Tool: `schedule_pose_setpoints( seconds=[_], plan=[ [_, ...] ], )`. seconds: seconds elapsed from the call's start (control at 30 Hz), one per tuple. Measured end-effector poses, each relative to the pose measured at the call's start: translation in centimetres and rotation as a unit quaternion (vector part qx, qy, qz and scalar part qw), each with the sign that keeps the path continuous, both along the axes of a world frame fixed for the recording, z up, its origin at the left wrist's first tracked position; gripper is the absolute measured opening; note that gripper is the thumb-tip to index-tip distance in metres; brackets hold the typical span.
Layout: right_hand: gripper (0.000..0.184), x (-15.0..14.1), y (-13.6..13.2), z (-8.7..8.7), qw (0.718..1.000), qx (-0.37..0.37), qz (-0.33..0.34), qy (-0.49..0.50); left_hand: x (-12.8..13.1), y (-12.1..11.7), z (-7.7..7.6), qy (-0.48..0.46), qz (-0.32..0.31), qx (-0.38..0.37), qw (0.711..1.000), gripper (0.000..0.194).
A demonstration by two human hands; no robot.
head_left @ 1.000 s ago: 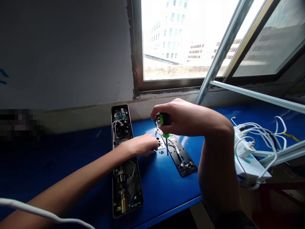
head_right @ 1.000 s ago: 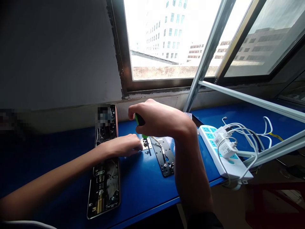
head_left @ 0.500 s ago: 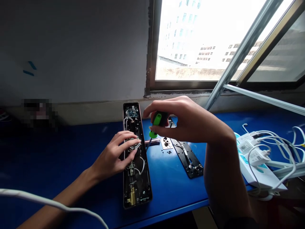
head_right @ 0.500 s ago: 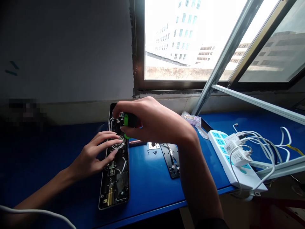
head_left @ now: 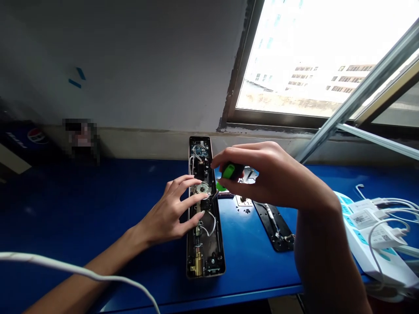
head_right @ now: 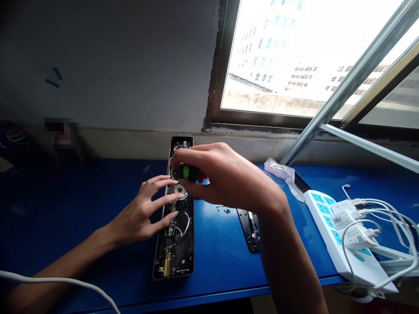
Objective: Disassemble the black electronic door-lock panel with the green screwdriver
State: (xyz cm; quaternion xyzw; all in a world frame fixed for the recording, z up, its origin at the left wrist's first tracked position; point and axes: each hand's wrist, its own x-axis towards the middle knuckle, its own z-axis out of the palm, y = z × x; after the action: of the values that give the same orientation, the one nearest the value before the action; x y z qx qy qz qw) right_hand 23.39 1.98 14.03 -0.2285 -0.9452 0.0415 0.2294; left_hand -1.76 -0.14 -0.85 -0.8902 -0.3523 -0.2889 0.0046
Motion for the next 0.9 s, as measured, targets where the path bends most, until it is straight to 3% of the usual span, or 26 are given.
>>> schedule_pose_setpoints(
  seconds=[0.27,0.37,0.47,0.67,0.8,0.9],
  plan=[
    [0.023,-1.2,-0.9,-0.5,0.992,0.047,-0.114,0.008,0.5,-0.4,-0.6,0.006,0.030,-0.051,0.998,0.047],
    [0.009,-1.0,-1.4,-0.1,0.997,0.005,-0.072,-0.013,0.5,-0.3,-0.6,-0.010,0.026,-0.072,0.997,0.049],
    [0.030,-0.6,-1.8,0.2,0.999,-0.027,-0.014,-0.042,0.5,-0.2,-0.5,-0.022,0.019,-0.077,0.997,0.051],
    [0.014,-0.9,-1.3,-0.3,0.999,0.023,-0.044,-0.013,0.4,-0.1,-0.6,-0.012,0.014,-0.079,0.997,0.047],
    [0.048,-1.2,-1.2,-0.3,1.000,0.005,-0.018,-0.019,0.5,-0.1,-0.7,-0.013,0.017,-0.068,0.997,0.043],
    [0.026,-1.2,-1.2,-0.3,0.999,0.006,-0.037,-0.028,0.5,-0.1,-0.7,-0.012,0.015,-0.059,0.998,0.040]
  ],
)
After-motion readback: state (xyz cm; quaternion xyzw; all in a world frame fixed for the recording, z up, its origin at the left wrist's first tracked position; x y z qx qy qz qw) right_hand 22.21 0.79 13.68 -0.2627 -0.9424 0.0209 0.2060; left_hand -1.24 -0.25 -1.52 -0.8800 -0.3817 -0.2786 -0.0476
